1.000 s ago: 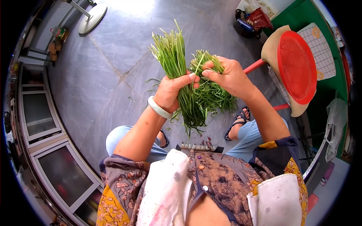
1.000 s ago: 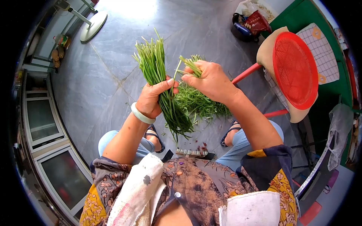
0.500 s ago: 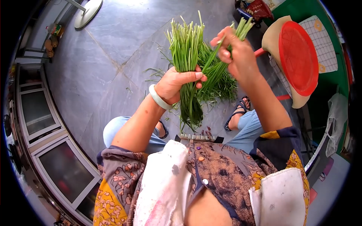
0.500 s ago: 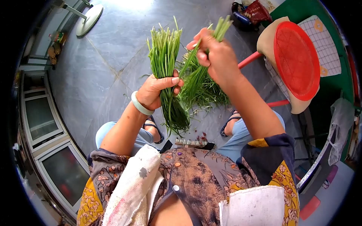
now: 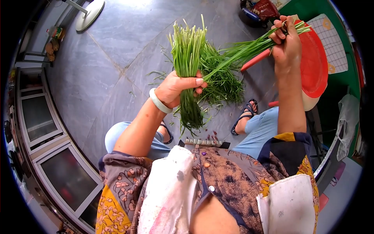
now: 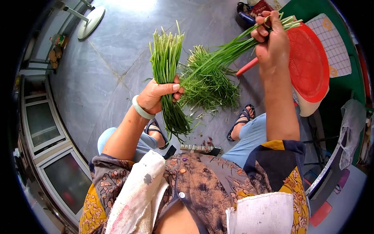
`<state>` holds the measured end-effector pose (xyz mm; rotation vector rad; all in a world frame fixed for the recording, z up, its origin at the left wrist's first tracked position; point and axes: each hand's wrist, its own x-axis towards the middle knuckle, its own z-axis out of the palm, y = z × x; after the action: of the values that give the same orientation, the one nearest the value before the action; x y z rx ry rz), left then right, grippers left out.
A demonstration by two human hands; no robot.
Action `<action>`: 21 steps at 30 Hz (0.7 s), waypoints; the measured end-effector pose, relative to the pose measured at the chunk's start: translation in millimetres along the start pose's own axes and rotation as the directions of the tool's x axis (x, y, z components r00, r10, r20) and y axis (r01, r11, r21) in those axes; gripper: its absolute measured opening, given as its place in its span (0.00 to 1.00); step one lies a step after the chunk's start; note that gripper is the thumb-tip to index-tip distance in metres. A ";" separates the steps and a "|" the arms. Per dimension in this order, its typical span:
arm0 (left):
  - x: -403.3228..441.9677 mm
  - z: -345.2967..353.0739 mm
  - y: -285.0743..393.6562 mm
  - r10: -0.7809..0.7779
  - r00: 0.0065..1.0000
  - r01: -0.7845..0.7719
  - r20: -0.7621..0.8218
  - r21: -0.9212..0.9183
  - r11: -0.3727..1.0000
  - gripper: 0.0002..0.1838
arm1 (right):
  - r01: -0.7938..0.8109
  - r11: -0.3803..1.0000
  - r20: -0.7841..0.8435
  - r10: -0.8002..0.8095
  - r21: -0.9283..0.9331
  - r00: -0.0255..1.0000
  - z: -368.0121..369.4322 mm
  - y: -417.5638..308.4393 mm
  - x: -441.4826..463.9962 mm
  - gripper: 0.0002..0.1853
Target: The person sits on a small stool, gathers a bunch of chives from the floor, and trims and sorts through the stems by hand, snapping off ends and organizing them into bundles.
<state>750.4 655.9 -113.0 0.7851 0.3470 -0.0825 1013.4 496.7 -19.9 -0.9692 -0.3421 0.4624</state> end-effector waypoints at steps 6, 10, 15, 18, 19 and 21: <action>0.0 -7.4 -3.0 -0.027 0.999 0.026 -0.038 -0.021 0.999 0.12 | 0.030 0.997 0.067 -0.035 0.075 0.997 -15.3 -7.8 7.2 0.12; 0.4 -12.6 -3.1 -0.039 0.997 0.037 -0.071 -0.025 0.999 0.12 | 0.085 0.993 0.067 -0.090 0.079 0.994 -21.7 -11.8 11.5 0.12; 0.1 -15.4 -1.7 -0.024 0.995 0.022 -0.092 -0.031 0.999 0.11 | 0.153 0.988 0.006 -0.153 0.020 0.988 -23.6 -18.6 12.9 0.12; 2.7 -20.0 -4.6 -0.003 0.995 0.000 -0.103 -0.037 0.999 0.10 | 0.127 0.991 0.028 -0.128 0.033 0.991 -29.2 -21.9 15.8 0.12; 3.0 -20.4 -4.9 0.009 0.994 -0.013 -0.112 -0.038 0.999 0.10 | 0.119 0.992 0.040 -0.121 0.039 0.992 -27.7 -21.9 14.2 0.13; 4.0 -20.9 -5.3 0.030 0.992 -0.035 -0.123 -0.043 0.998 0.09 | 0.146 0.989 0.035 -0.146 0.009 0.989 -21.9 -21.0 11.4 0.13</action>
<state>747.3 667.1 -131.6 0.7527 0.4508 0.0044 1038.2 477.1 -12.9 -0.9239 -0.4401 0.3473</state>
